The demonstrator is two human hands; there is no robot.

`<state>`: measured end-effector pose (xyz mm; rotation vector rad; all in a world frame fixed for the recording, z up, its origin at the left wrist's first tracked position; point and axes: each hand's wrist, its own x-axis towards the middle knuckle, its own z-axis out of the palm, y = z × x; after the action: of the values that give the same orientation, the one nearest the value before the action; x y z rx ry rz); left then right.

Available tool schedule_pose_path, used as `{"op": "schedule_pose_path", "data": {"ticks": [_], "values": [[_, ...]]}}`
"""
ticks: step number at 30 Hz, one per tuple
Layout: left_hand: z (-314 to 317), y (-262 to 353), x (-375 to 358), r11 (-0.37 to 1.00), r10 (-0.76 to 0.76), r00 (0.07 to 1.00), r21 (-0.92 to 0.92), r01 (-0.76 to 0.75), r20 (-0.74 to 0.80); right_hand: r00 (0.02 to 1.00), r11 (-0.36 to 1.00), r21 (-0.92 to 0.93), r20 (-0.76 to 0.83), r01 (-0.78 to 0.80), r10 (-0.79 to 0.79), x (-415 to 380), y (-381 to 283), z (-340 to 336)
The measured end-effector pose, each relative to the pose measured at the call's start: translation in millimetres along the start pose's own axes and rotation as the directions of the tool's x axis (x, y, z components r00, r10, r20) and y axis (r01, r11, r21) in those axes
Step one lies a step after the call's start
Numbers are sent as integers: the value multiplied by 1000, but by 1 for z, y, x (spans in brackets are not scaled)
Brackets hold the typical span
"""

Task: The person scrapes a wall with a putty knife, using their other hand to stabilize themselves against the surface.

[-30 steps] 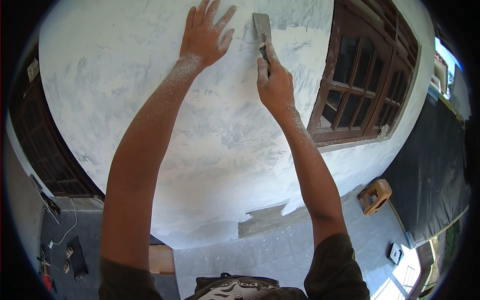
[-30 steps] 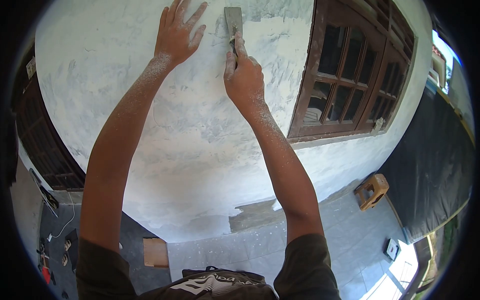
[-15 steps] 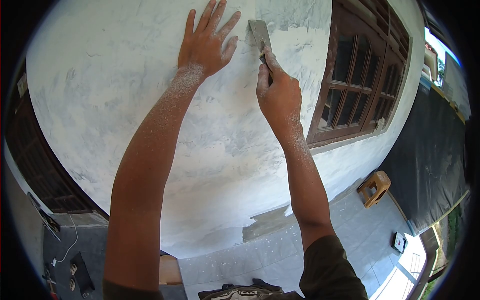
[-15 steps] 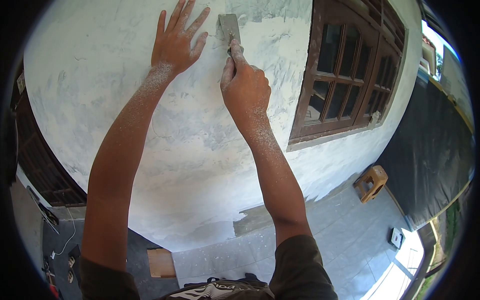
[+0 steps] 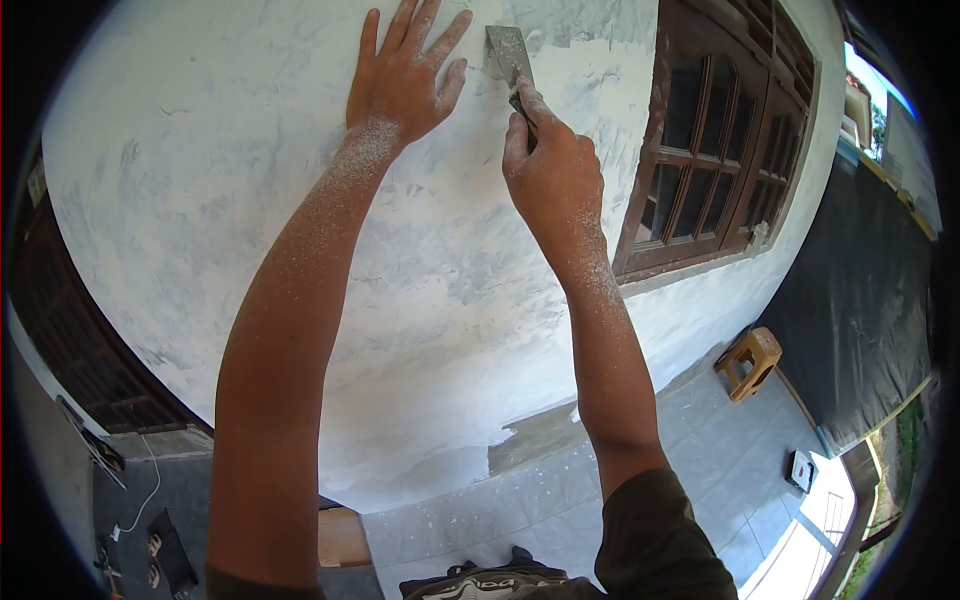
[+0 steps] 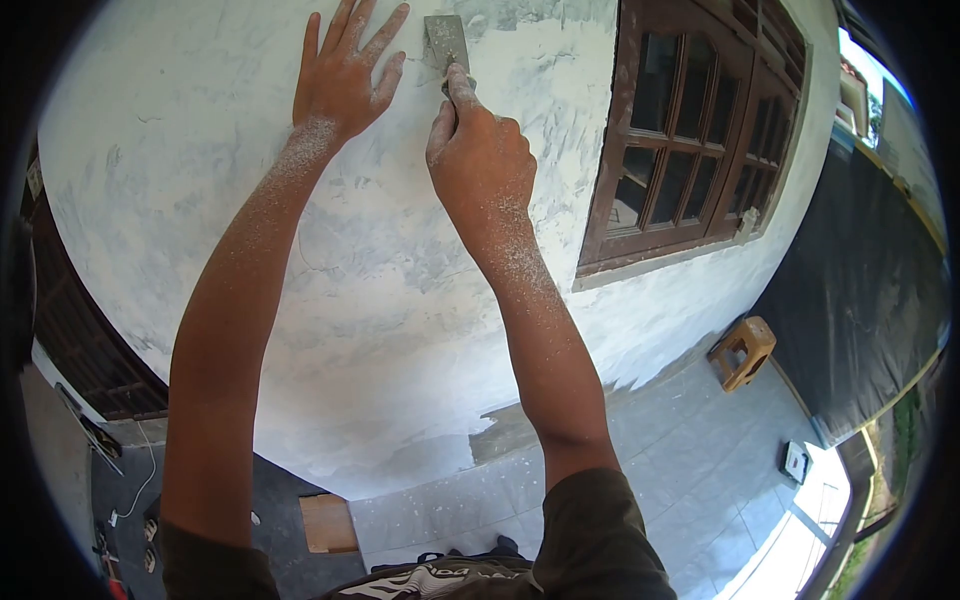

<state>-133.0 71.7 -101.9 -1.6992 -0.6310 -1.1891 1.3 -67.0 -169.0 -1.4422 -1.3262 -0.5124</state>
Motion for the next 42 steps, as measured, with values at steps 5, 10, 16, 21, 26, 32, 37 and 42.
{"op": "schedule_pose_path", "data": {"ticks": [5, 10, 16, 21, 26, 32, 37, 42], "values": [[1, -1, -1, 1000, 1, 1000, -10, -1, 2, 992, 993, -57, -70, 101, -105, -10, 13, 16], [3, -1, -2, 1000, 22, 1000, -11, -22, 21, 997, 999, -7, -51, 50, -50, 3, 2, 8], [3, -2, 0, 999, 39, 999, -9, -39, 30, 997, 999, 13, -54, 47, -46, -6, 4, 11], [4, -2, -1, 999, 38, 998, 24, -39, 48, 1000, 1000, -16, -7, -8, 8, -4, -4, 3], [0, -1, -1, 999, 47, 997, 13, -48, 67, 999, 999, 27, -33, 37, -36, -10, 3, 12], [-1, -1, -1, 997, 66, 996, 25, -68, 57, 1000, 1000, 24, 29, 1, -2, -3, -8, 1], [2, -7, 13, 996, 81, 996, -24, -80, 24, 999, 1000, 30, 42, 2, -3, -9, -6, 3], [3, -5, 15, 996, 76, 997, -34, -77, -34, 1000, 1000, 23, 8, 5, -5, 5, -5, 4]]}}
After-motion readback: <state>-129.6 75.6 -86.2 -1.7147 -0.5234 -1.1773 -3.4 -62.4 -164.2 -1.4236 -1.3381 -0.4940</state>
